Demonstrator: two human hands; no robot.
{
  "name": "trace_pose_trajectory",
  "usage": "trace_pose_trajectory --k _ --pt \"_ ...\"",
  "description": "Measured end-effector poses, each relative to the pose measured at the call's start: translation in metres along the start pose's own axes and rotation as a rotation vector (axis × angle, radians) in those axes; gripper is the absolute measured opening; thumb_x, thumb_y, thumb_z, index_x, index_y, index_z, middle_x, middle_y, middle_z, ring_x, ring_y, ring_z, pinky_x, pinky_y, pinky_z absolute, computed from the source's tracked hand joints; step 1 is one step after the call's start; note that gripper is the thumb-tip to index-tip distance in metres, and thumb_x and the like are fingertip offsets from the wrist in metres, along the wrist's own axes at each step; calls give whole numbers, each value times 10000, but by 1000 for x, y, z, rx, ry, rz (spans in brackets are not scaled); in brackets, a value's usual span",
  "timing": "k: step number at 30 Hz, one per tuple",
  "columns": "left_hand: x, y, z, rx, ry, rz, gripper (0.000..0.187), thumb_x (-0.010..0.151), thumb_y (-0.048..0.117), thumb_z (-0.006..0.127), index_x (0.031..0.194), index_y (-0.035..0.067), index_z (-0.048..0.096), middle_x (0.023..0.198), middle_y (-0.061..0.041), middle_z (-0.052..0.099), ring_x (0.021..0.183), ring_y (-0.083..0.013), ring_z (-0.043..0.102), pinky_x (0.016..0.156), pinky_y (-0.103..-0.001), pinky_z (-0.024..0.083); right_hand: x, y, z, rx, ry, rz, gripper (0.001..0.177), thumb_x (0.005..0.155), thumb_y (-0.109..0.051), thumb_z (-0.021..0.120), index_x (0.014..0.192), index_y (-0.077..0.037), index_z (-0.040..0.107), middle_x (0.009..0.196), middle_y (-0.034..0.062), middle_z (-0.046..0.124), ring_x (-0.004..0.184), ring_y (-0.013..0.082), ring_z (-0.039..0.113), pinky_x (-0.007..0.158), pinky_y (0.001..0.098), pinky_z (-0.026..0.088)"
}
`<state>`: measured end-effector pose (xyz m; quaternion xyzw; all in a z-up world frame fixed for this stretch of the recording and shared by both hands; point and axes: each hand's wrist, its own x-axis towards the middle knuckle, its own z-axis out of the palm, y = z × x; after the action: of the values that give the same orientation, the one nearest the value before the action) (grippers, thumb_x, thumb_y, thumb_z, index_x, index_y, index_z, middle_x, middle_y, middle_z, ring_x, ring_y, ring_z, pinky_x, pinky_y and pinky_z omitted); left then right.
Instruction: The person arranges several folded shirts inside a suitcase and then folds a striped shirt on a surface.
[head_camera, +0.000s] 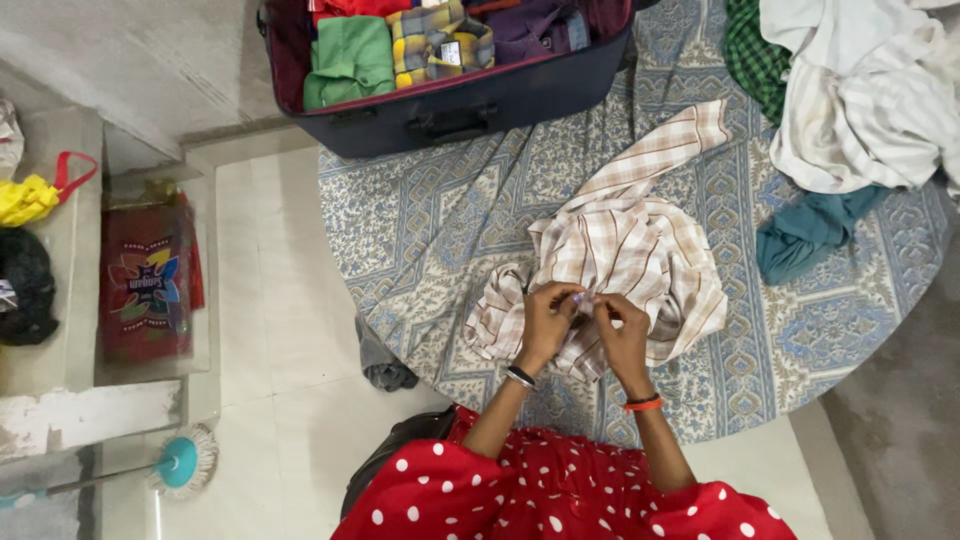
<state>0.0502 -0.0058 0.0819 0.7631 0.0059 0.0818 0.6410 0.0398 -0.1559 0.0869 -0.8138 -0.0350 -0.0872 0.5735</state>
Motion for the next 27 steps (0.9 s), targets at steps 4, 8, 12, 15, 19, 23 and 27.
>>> trace_pose_trajectory --k 4,8,12,15,19,23,27 --pt "-1 -1 2 -45 -30 -101 189 900 -53 662 1040 13 771 944 -109 766 769 -166 713 684 -302 560 -1 16 -1 29 -31 133 186 975 -72 631 1059 59 734 807 94 723 717 109 660 665 266 526" --pt "-1 -11 8 -84 -10 -104 183 885 -50 676 1044 11 746 931 -107 777 828 -147 746 729 -281 586 -1 19 -2 109 -77 232 190 973 -65 620 1085 54 716 781 86 715 680 112 683 619 247 543" --pt "-1 -20 9 -85 -32 -138 140 900 -24 704 1031 9 741 917 -106 778 813 -144 742 715 -278 580 2 17 -1 118 -91 309 171 962 -72 665 1075 49 708 809 65 742 681 115 713 590 253 541" --pt "0 -21 9 -98 -54 -133 134 909 -11 701 1035 4 743 925 -97 777 807 -137 736 718 -276 578 3 16 -1 135 -81 273 137 924 -55 694 1018 43 703 877 47 746 728 101 736 625 240 568" --pt "0 -18 10 -104 -95 -118 151 945 37 682 1069 -16 749 947 -85 773 804 -123 720 722 -270 574 4 21 -1 60 -52 220 118 928 -61 727 1004 28 714 870 46 740 753 91 701 659 239 561" --pt "1 -16 16 -162 -115 -153 208 941 123 745 1045 -57 739 882 -96 761 750 -98 696 654 -262 564 4 20 0 7 -14 192 111 920 -56 727 990 29 707 845 46 742 745 85 696 682 239 559" --pt "5 -18 22 -167 -89 -209 196 926 130 752 977 -59 739 783 -67 725 645 -81 628 569 -258 495 3 10 0 -16 10 163 110 923 -66 733 973 24 695 831 46 736 723 80 687 674 233 554"
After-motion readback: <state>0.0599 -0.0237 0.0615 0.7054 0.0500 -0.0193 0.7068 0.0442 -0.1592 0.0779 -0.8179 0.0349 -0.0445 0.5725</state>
